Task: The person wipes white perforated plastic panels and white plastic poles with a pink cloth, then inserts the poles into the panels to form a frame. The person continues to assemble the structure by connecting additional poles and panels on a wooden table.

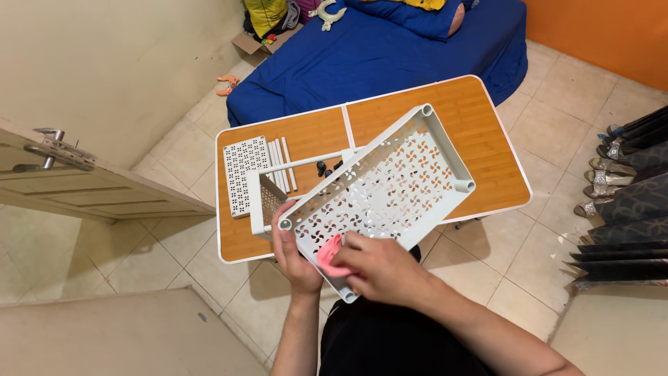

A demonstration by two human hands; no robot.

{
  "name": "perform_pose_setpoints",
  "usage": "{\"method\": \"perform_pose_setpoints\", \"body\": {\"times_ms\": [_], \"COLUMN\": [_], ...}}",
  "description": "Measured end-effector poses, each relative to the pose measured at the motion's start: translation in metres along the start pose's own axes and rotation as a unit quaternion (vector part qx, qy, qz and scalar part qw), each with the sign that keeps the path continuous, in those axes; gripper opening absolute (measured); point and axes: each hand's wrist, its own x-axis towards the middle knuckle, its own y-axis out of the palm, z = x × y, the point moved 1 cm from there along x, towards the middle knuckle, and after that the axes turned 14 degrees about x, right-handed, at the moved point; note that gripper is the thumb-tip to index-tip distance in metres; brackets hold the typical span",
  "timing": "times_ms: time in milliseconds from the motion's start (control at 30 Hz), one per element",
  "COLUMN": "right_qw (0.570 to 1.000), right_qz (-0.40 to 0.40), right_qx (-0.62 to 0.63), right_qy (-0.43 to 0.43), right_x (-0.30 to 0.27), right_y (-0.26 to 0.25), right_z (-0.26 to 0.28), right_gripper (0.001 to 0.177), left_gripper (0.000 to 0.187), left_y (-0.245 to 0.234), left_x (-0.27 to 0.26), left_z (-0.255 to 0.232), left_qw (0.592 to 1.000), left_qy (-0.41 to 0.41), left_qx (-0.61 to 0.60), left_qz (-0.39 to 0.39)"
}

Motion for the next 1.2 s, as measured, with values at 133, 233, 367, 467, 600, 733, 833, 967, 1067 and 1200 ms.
{"method": "perform_pose_setpoints", "body": {"times_ms": [133,233,367,467,600,733,833,967,1067,1200], "right_qw": [0.994,0.966,0.916,0.899,0.915,0.951,0.973,0.982,0.991,0.997], "right_qz": [-0.103,-0.218,-0.342,-0.386,-0.355,-0.277,-0.187,-0.111,-0.043,-0.018], "right_qx": [-0.041,-0.139,-0.203,-0.208,-0.189,-0.121,-0.084,-0.039,0.002,0.014], "right_qy": [0.006,0.012,0.046,-0.018,-0.023,-0.066,-0.102,-0.147,-0.127,-0.078], "right_x": [-0.005,-0.007,-0.005,-0.001,0.009,0.012,0.013,0.010,0.007,0.000], "right_y": [-0.018,-0.042,-0.068,-0.075,-0.061,-0.026,0.001,0.014,0.008,-0.007], "right_z": [-0.014,-0.027,-0.041,-0.043,-0.042,-0.030,-0.015,-0.003,-0.006,-0.016], "right_gripper": [0.035,0.036,0.039,0.047,0.047,0.056,0.050,0.043,0.038,0.031], "left_gripper": [0.058,0.058,0.058,0.058,0.057,0.056,0.055,0.054,0.055,0.058], "left_y": [-0.011,-0.019,-0.021,-0.013,0.001,0.006,0.009,0.008,0.002,-0.017], "left_x": [0.004,0.008,0.009,0.006,0.001,-0.003,-0.004,-0.005,0.000,0.008], "left_z": [-0.001,-0.004,-0.006,-0.004,-0.001,0.002,0.004,0.006,0.007,0.004], "left_qw": [1.000,0.999,0.998,0.999,0.998,0.998,0.997,0.997,0.998,1.000], "left_qy": [-0.003,-0.016,-0.022,-0.015,-0.024,-0.029,-0.041,-0.064,-0.061,-0.010], "left_qx": [-0.009,-0.039,-0.050,-0.036,0.005,-0.001,0.003,-0.014,-0.023,0.011], "left_qz": [-0.014,-0.013,0.009,0.026,0.055,0.059,0.067,0.049,0.009,-0.018]}}
